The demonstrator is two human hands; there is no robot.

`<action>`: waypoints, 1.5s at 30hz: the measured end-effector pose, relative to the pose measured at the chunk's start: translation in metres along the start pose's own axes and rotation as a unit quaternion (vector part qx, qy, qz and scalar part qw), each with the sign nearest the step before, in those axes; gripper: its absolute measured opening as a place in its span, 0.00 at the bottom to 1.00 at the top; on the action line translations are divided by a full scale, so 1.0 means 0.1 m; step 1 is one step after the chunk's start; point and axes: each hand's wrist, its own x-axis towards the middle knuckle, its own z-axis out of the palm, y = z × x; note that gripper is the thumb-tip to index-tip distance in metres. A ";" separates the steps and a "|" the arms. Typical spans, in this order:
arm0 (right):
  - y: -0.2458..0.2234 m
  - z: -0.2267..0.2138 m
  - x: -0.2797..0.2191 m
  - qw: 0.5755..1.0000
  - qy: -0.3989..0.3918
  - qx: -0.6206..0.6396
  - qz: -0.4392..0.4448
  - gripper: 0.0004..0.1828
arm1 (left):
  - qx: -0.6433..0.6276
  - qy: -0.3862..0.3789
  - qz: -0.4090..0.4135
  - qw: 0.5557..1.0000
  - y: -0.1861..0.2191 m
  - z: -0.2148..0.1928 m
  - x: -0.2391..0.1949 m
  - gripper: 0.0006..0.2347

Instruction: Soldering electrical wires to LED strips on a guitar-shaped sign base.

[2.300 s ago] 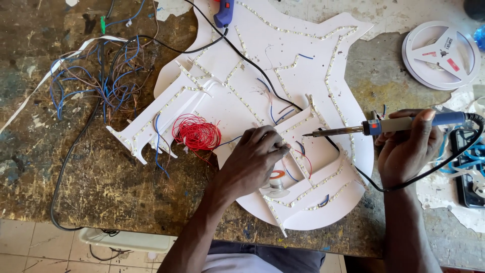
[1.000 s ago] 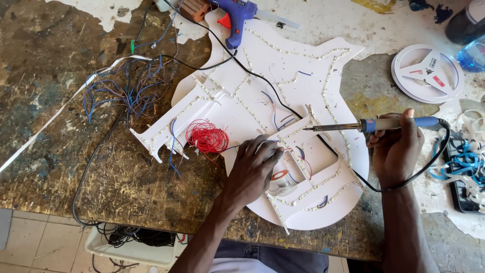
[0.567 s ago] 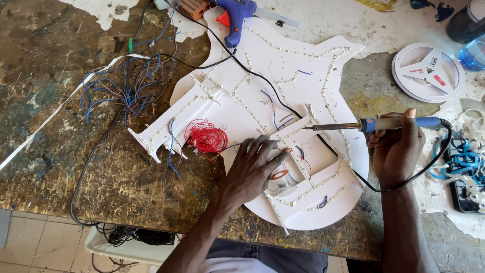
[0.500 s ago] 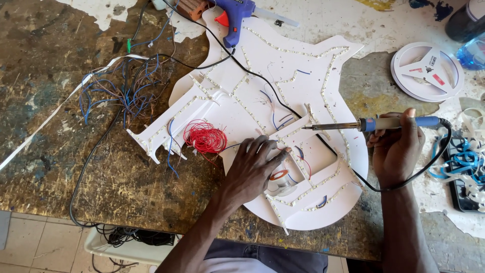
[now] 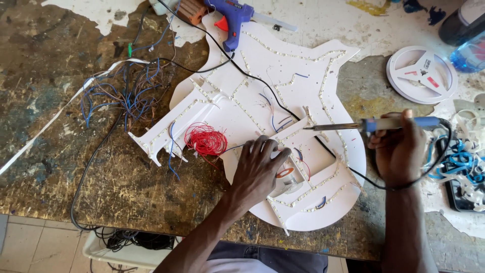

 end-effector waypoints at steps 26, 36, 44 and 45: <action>0.36 0.28 -0.19 0.933 -0.098 -0.231 -0.257 0.17 | -0.119 0.176 -0.032 0.977 -0.17 0.04 -0.41 0.11; 0.22 0.44 -0.40 0.805 -0.205 -0.453 -0.323 0.16 | -0.164 0.154 -0.031 0.974 -0.07 -0.25 -0.29 0.08; 0.29 0.47 -0.41 0.813 -0.254 -0.417 -0.318 0.18 | -0.124 0.141 -0.065 0.980 -0.14 -0.03 -0.29 0.10; 0.30 0.45 -0.41 0.813 -0.257 -0.415 -0.317 0.18 | -0.123 0.141 -0.068 0.980 -0.14 -0.03 -0.29 0.10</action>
